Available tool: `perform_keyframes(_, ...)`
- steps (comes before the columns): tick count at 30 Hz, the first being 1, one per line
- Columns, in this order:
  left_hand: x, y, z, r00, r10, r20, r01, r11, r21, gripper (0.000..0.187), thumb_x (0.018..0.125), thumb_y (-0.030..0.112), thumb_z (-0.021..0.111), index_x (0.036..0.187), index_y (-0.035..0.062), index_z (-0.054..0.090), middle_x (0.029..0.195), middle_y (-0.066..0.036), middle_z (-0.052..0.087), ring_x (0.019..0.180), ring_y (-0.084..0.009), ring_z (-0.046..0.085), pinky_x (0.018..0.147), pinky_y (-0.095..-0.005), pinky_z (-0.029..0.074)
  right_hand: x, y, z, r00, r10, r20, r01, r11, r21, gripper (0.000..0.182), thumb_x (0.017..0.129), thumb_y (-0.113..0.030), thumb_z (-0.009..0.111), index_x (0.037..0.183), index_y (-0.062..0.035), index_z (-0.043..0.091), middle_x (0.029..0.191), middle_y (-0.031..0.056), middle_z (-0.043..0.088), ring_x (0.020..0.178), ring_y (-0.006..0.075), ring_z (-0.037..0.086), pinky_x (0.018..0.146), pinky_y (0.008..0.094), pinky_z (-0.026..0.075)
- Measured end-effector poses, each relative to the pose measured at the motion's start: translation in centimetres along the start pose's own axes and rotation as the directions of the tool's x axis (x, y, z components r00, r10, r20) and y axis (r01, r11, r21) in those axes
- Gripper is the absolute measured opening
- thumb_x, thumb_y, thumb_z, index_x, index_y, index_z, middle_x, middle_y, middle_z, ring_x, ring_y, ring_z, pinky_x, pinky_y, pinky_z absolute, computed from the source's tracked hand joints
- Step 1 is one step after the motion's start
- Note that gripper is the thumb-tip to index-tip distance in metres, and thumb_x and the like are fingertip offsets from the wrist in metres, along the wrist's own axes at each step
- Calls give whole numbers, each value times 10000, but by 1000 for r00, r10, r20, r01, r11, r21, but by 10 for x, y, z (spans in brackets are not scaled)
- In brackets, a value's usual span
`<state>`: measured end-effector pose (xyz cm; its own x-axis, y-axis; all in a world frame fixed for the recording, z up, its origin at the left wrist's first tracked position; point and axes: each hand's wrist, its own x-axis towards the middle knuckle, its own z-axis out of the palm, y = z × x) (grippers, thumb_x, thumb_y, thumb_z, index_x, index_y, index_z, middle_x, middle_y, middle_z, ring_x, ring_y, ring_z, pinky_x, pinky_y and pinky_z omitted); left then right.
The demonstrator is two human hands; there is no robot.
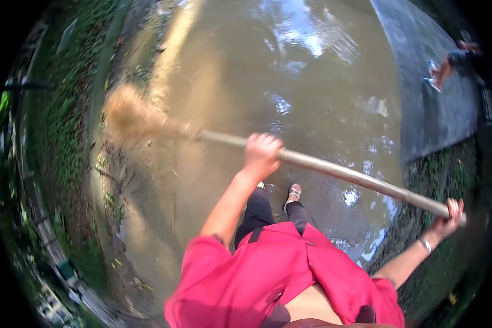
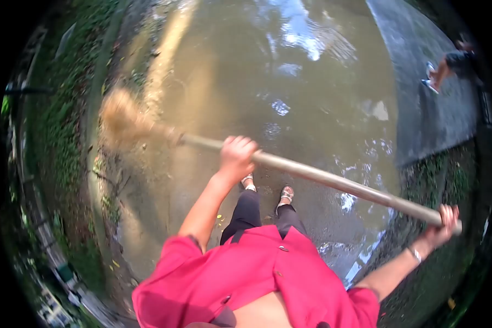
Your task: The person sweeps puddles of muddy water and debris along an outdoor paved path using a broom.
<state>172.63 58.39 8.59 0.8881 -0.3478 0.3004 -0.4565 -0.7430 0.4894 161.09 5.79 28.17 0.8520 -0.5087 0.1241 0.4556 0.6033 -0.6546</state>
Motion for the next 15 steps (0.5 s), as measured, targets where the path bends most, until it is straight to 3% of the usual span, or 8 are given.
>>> perform_keyframes(1, 33, -3, 12, 994, 97, -40, -98, 995, -12, 179, 576, 129, 638, 715, 86, 532, 709, -58, 522, 737, -227, 525, 675, -354, 368, -7, -25, -2, 998, -67, -16, 65, 995, -75, 111, 807, 54, 478, 914, 73, 498, 616, -18, 311, 560, 64, 341, 555, 185, 337)
perform_keyframes(2, 66, -4, 17, 990, 137, -18, -137, 991, 3, 193, 549, 119, 631, 711, 91, 530, 712, -55, 526, 737, -229, 531, 685, -351, 374, -20, -20, 22, 947, -304, -104, 255, 908, -332, 76, 818, 41, 472, 751, 12, 493, 593, -20, 311, 562, 64, 332, 591, 209, 326)
perform_keyframes(3, 95, -13, 29, 979, 188, -82, -188, 982, 3, 197, 530, 113, 617, 702, 93, 523, 719, -52, 533, 741, -229, 534, 687, -350, 376, -17, -42, 7, 993, -115, 25, 117, 987, -114, 259, 838, 11, 464, 606, -83, 397, 579, -29, 312, 567, 65, 326, 613, 229, 311)
perform_keyframes(6, 172, -55, 80, 971, 218, -100, -215, 976, 42, 140, 612, 134, 625, 729, 106, 552, 769, -38, 569, 822, -215, 552, 770, -349, 399, -24, 7, 39, 994, -108, 28, 110, 991, -82, 361, 855, -20, 452, 561, -139, 279, 580, -23, 304, 574, 86, 314, 619, 248, 304)
perform_keyframes(8, 205, -97, 116, 986, 167, -30, -166, 986, 26, 119, 650, 153, 634, 738, 119, 562, 804, -35, 588, 874, -218, 553, 807, -351, 403, -25, 73, 77, 903, -407, -135, 337, 868, -364, 360, 859, -39, 460, 568, -135, 270, 580, -13, 278, 586, 109, 307, 620, 260, 290)
perform_keyframes(11, 218, -160, 150, 991, 40, 126, -40, 999, -4, 119, 655, 154, 637, 744, 125, 564, 833, -35, 597, 907, -222, 545, 812, -353, 399, -11, 142, 109, 930, -368, 3, 343, 862, -372, 369, 861, -45, 459, 570, -131, 249, 580, -5, 264, 595, 122, 298, 624, 269, 284)
perform_keyframes(13, 178, -187, 165, 993, -24, 119, 34, 996, -77, 125, 648, 149, 636, 738, 123, 553, 809, -46, 581, 886, -237, 536, 811, -363, 391, 20, 165, 126, 970, -180, 163, 228, 907, -355, 344, 867, -21, 416, 589, -128, 243, 580, -5, 248, 586, 122, 280, 618, 275, 285)
perform_keyframes(15, 122, -194, 163, 974, -175, -143, 158, 980, -124, 126, 644, 135, 632, 715, 115, 530, 773, -53, 555, 839, -250, 525, 793, -376, 387, 58, 171, 126, 980, -75, 184, 138, 923, -359, 338, 871, -9, 396, 597, -128, 239, 576, -4, 245, 574, 118, 273, 615, 276, 283)
